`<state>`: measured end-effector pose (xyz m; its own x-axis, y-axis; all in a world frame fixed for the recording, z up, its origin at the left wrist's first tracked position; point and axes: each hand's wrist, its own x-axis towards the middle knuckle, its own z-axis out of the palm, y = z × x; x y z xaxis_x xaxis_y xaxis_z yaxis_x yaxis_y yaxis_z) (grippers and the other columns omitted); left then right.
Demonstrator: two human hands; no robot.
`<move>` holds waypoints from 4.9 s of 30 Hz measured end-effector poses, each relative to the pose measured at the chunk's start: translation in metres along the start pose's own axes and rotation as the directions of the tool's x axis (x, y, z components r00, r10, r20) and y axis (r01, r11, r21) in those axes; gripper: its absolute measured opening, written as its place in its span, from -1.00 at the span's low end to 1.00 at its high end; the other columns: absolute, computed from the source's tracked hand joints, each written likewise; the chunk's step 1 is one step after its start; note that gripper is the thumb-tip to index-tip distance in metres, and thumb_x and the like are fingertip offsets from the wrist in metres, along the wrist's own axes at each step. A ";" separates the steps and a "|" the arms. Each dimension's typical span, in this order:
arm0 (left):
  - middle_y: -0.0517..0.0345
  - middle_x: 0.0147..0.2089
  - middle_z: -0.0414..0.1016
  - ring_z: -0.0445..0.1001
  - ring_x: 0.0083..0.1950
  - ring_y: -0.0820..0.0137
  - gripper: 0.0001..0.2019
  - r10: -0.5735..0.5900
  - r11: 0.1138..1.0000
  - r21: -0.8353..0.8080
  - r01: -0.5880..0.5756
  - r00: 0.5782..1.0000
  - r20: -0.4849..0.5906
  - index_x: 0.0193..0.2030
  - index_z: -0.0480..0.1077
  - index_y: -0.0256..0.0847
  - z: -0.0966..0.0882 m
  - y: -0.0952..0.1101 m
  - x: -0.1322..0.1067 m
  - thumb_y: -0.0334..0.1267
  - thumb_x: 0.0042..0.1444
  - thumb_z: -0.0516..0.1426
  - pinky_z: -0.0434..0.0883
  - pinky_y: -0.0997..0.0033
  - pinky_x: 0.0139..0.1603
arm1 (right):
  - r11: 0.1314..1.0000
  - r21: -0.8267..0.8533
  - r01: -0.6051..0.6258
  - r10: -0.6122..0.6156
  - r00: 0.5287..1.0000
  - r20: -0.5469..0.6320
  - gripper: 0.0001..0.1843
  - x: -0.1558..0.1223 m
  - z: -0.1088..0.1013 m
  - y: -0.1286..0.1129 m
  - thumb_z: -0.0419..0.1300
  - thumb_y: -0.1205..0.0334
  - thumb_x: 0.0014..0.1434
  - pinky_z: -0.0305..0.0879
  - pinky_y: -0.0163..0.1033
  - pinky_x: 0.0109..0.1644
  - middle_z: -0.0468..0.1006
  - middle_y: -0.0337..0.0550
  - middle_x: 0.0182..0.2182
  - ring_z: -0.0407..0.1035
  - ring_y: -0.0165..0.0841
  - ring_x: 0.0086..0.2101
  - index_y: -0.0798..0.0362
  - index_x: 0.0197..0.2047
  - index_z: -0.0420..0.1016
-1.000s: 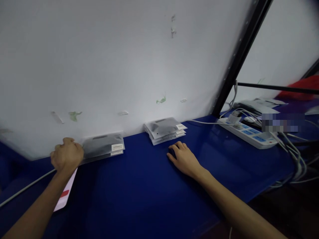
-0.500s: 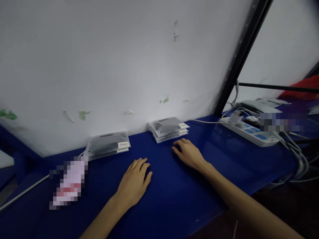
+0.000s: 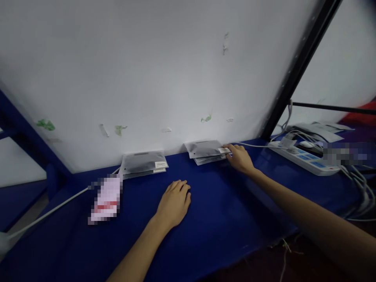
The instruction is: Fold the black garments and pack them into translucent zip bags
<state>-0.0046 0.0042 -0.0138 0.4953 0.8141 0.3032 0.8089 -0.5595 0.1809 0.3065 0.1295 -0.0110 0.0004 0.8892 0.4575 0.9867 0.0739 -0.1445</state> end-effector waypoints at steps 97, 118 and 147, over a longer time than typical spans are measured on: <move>-0.07 0.45 0.08 0.03 0.45 0.06 -0.39 0.006 0.999 -0.034 -0.001 0.990 0.140 0.41 0.04 -0.22 -0.017 0.006 -0.011 0.09 0.35 -0.12 0.02 -0.18 0.41 | 0.807 0.570 0.157 -0.372 0.884 0.284 -0.79 -0.070 -0.024 -0.115 0.23 0.10 0.16 0.30 -0.05 0.08 0.53 0.00 -0.16 0.37 -0.17 -0.09 0.04 -0.30 0.62; 0.06 0.41 0.19 0.10 0.43 0.16 -0.50 0.076 0.994 0.058 -0.089 0.976 0.202 0.37 0.14 -0.08 -0.022 0.001 -0.010 -0.30 0.29 -0.03 0.05 -0.09 0.41 | 0.996 -0.071 0.049 -0.046 0.998 0.050 -0.58 -0.072 -0.039 -0.031 0.07 0.01 0.28 0.38 -0.02 -0.09 0.48 0.11 -0.07 0.44 -0.08 -0.13 0.08 0.07 0.46; 0.11 -0.19 0.56 0.44 -0.11 0.27 -0.82 0.176 0.982 -0.047 -0.185 0.972 -0.155 -0.15 0.47 -0.19 -0.037 0.001 -0.011 -0.30 0.30 0.03 0.35 0.18 -0.07 | 0.958 0.079 0.276 -0.287 0.919 0.271 -0.77 -0.099 -0.065 -0.154 0.08 0.20 0.24 0.25 -0.17 -0.17 0.61 -0.02 -0.28 0.45 -0.21 -0.23 0.08 -0.31 0.53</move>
<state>-0.0207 -0.0112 0.0173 0.5745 0.6691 0.4714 0.6876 -0.7070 0.1654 0.1653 0.0009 0.0229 -0.3272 0.9180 0.2241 0.9324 0.3522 -0.0815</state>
